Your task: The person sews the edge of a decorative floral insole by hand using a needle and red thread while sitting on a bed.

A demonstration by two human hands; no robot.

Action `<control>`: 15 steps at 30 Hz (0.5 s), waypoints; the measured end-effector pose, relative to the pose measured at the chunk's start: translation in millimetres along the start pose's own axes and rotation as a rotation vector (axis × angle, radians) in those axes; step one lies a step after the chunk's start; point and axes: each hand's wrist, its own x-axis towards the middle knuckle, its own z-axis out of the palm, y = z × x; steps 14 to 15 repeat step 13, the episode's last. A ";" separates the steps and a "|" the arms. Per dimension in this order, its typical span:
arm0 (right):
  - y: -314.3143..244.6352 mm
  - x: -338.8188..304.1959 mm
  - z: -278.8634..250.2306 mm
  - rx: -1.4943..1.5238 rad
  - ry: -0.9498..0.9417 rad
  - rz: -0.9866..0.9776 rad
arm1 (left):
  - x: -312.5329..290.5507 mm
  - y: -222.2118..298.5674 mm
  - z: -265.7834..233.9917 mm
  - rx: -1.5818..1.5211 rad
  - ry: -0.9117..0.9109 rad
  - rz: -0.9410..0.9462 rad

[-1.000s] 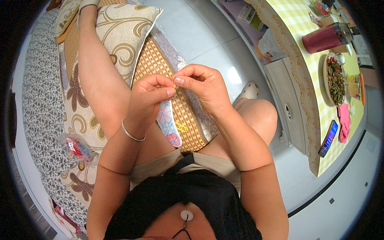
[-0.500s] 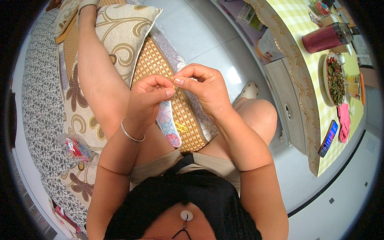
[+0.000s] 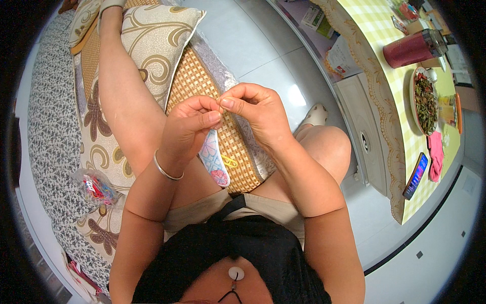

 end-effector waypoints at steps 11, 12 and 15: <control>-4.2 -1.0 0.2 -0.104 -0.008 -0.078 | -0.3 -0.6 -1.7 0.012 -0.016 -0.028; -3.9 -0.9 -0.2 -0.111 -0.010 -0.082 | -0.6 -0.9 -1.1 0.018 -0.011 -0.020; -4.4 -1.4 -0.4 -0.109 -0.018 -0.079 | -1.1 -1.0 -0.2 0.025 -0.006 -0.011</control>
